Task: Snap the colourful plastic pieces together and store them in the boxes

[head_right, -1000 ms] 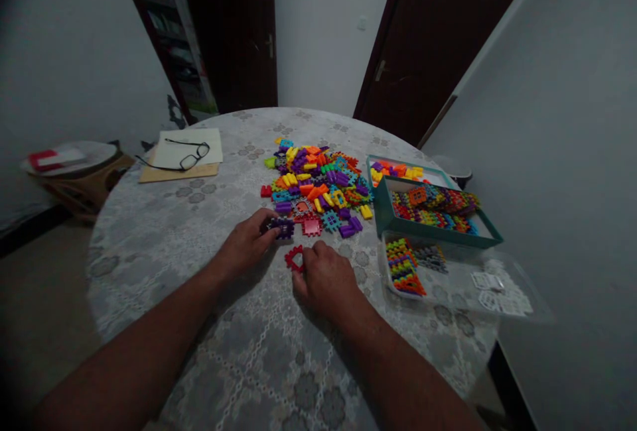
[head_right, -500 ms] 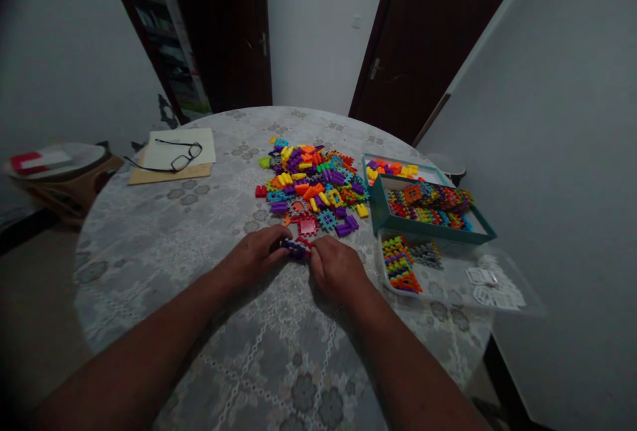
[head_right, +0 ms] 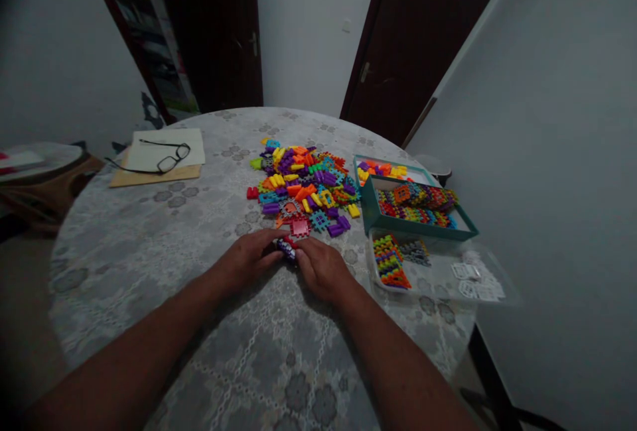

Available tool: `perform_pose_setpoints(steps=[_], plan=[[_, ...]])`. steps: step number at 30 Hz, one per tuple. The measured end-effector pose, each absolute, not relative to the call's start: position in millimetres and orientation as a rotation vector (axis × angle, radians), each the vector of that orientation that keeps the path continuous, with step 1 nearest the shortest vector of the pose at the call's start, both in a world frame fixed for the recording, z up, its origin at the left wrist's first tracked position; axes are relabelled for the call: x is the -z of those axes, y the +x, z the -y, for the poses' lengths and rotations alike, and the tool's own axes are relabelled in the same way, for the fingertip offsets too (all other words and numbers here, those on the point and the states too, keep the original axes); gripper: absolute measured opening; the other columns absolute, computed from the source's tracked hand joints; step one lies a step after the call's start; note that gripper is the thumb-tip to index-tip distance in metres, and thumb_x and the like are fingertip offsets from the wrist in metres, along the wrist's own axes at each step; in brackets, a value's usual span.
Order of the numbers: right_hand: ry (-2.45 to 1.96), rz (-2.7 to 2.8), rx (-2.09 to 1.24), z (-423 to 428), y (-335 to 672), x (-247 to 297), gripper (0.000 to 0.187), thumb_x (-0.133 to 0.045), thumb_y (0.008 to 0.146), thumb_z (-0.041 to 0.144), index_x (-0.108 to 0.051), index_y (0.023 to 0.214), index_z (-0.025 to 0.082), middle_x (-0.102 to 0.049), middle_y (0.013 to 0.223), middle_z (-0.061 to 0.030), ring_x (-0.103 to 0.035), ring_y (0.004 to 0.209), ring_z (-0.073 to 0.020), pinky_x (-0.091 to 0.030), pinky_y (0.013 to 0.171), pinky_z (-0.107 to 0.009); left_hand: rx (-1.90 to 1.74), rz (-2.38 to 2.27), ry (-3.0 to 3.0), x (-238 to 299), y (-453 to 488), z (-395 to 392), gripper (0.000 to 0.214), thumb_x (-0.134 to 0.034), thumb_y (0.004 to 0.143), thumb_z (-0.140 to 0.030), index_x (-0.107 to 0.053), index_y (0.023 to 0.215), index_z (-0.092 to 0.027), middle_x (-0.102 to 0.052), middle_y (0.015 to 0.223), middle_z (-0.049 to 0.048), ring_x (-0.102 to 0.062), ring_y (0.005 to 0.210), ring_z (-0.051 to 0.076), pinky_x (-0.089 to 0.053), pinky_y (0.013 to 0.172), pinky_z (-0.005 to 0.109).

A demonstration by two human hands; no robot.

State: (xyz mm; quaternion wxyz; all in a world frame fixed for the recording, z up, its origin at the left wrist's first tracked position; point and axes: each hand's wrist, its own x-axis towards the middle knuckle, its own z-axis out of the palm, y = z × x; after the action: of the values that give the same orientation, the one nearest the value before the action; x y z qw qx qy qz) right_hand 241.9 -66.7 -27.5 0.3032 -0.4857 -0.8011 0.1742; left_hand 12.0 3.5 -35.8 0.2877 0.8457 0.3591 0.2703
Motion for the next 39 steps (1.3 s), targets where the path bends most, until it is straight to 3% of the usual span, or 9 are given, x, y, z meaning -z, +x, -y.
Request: perform_pose_setpoints(steps=[5, 8, 12, 16, 21, 28, 39], plan=[[-1.255, 2.025, -0.434, 62.1, 247.2, 34.3, 0.031, -0.043, 0.115, 0.028, -0.073, 0.123, 0.022, -0.077, 0.114, -0.0085, -0.073, 0.106, -0.023, -0.057, 0.096, -0.037, -0.687, -0.918, 2.271, 30.7, 12.8, -1.7, 0.033, -0.071, 0.096, -0.021, -0.073, 0.128, -0.026, -0.077, 0.123, 0.008, -0.073, 0.113, 0.027, -0.056, 0.105, 0.045], [-1.407, 1.903, -0.095, 50.1, 253.4, 44.5, 0.028, -0.048, 0.11, 0.025, -0.072, 0.124, 0.02, -0.075, 0.119, -0.0134, -0.069, 0.115, -0.0277, -0.055, 0.104, -0.043, -0.603, -0.915, 2.295, 28.1, 12.3, -0.6, 0.017, -0.071, 0.097, -0.024, -0.072, 0.113, -0.024, -0.076, 0.11, 0.0061, -0.07, 0.102, 0.025, -0.055, 0.098, 0.041], [-1.682, 1.832, 0.276, 34.8, 259.6, 57.1, 0.032, -0.063, 0.103, 0.026, -0.068, 0.134, 0.018, -0.072, 0.13, -0.0185, -0.059, 0.124, -0.0348, -0.049, 0.108, -0.052, -0.574, -0.917, 2.314, 27.4, 12.3, 0.2, 0.014, -0.07, 0.099, -0.028, -0.07, 0.112, -0.024, -0.074, 0.107, 0.0054, -0.068, 0.097, 0.024, -0.052, 0.094, 0.038], [-1.836, 1.833, 0.362, 29.7, 261.9, 63.9, 0.022, -0.07, 0.1, 0.026, -0.071, 0.121, 0.019, -0.073, 0.12, -0.0172, -0.057, 0.113, -0.034, -0.048, 0.096, -0.047, -0.573, -0.9, 2.33, 27.2, 12.7, 0.7, 0.012, -0.069, 0.1, -0.029, -0.07, 0.111, -0.024, -0.073, 0.105, 0.0053, -0.067, 0.095, 0.023, -0.051, 0.091, 0.038], [-1.806, 1.772, 0.414, 28.3, 269.1, 61.4, 0.012, -0.064, 0.101, 0.021, -0.072, 0.11, 0.02, -0.072, 0.107, -0.0126, -0.058, 0.105, -0.0293, -0.045, 0.092, -0.041, -0.569, -0.898, 2.335, 26.3, 13.2, 1.7, 0.012, -0.07, 0.099, -0.028, -0.071, 0.11, -0.023, -0.073, 0.104, 0.0053, -0.067, 0.093, 0.023, -0.051, 0.091, 0.037], [-1.593, 1.71, 0.24, 42.3, 269.9, 37.7, 0.023, -0.052, 0.106, 0.023, -0.072, 0.118, 0.02, -0.075, 0.114, -0.0142, -0.065, 0.111, -0.0296, -0.05, 0.102, -0.044, -0.575, -0.896, 2.305, 24.3, 13.7, 1.3, 0.012, -0.071, 0.098, -0.025, -0.072, 0.11, -0.023, -0.074, 0.105, 0.006, -0.068, 0.095, 0.024, -0.053, 0.091, 0.038], [-1.313, 2.037, -0.268, 63.9, 252.7, 27.2, 0.026, -0.056, 0.107, 0.022, -0.074, 0.124, 0.022, -0.078, 0.112, -0.0108, -0.073, 0.103, -0.0254, -0.058, 0.096, -0.039, -0.626, -0.904, 2.274, 28.8, 10.0, 1.7, 0.032, -0.072, 0.095, -0.023, -0.07, 0.126, -0.026, -0.076, 0.119, 0.0079, -0.071, 0.106, 0.026, -0.054, 0.099, 0.041]])
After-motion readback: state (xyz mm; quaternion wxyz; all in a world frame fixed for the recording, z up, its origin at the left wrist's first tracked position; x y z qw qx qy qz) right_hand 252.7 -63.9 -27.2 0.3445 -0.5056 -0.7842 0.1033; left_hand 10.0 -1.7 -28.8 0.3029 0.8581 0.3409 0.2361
